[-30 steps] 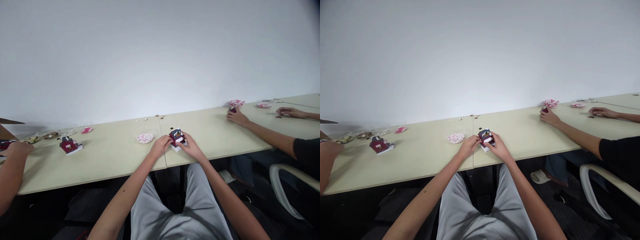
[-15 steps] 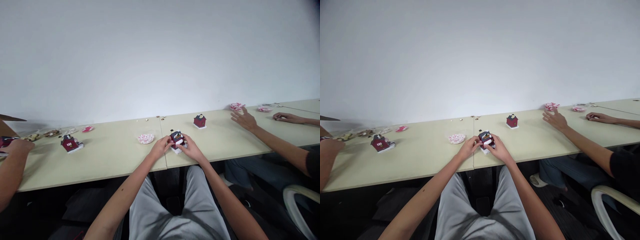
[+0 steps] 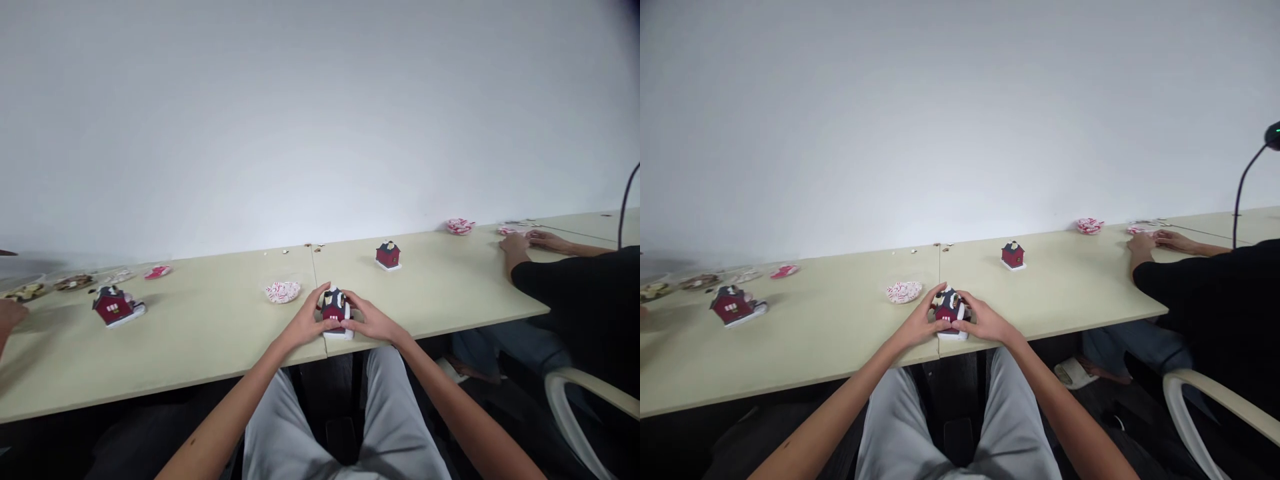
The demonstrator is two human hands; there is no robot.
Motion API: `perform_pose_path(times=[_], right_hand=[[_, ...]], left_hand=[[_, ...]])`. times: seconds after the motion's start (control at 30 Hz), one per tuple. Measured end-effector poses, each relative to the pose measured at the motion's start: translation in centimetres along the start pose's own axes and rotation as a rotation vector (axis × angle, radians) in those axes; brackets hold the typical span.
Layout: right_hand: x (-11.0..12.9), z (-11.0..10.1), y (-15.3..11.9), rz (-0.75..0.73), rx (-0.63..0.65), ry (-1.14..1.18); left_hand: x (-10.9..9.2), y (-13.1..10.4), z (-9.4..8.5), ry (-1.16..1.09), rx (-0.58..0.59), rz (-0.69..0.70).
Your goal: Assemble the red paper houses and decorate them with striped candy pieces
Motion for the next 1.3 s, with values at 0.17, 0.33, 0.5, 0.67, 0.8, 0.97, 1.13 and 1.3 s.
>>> perform_pose_path(times=[0.17, 0.33, 0.5, 0.67, 0.8, 0.97, 1.13, 1.3], right_hand=[[0.7, -0.1, 0.4, -0.029, 0.15, -0.009], [-1.6, -2.7, 1.2, 0.05, 0.085, -0.149], [-7.8, -11.4, 1.1, 0.15, -0.728, -0.479], [-14.9, -18.0, 0.8, 0.358, -0.86, -0.73], [-17.4, -18.3, 1.6, 0.535, -0.688, -0.623], [-18.3, -16.7, 2.6, 0.586, -0.599, -0.548], [-18.3, -16.7, 1.7, 0.605, -0.576, -0.637], [-15.7, -15.8, 0.0, 0.532, -0.472, -0.732]], left_hand=[[-1.1, -0.9, 0.3, -0.051, 0.024, -0.029], [-1.0, -3.0, -1.2, 0.052, -0.147, -0.067], [-1.1, -7.7, -5.2, 0.144, -0.305, -0.162], [-1.6, -11.0, -8.5, 0.212, -0.44, -0.209], [-1.3, -11.4, -8.8, 0.185, -0.472, -0.208], [-0.7, -11.9, -9.5, 0.171, -0.539, -0.242], [-0.3, -14.0, -12.2, 0.261, -0.616, -0.287], [0.9, -14.6, -16.6, 0.357, -0.686, -0.319]])
Point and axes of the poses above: each hand's wrist, its own y-axis towards the middle knuckle, its own z-axis out of the palm, x = y × z, the point moved 2 cm from there along y, towards the middle knuckle, and after that the axes turned 5 degrees about -y, right-handed, at the moved point
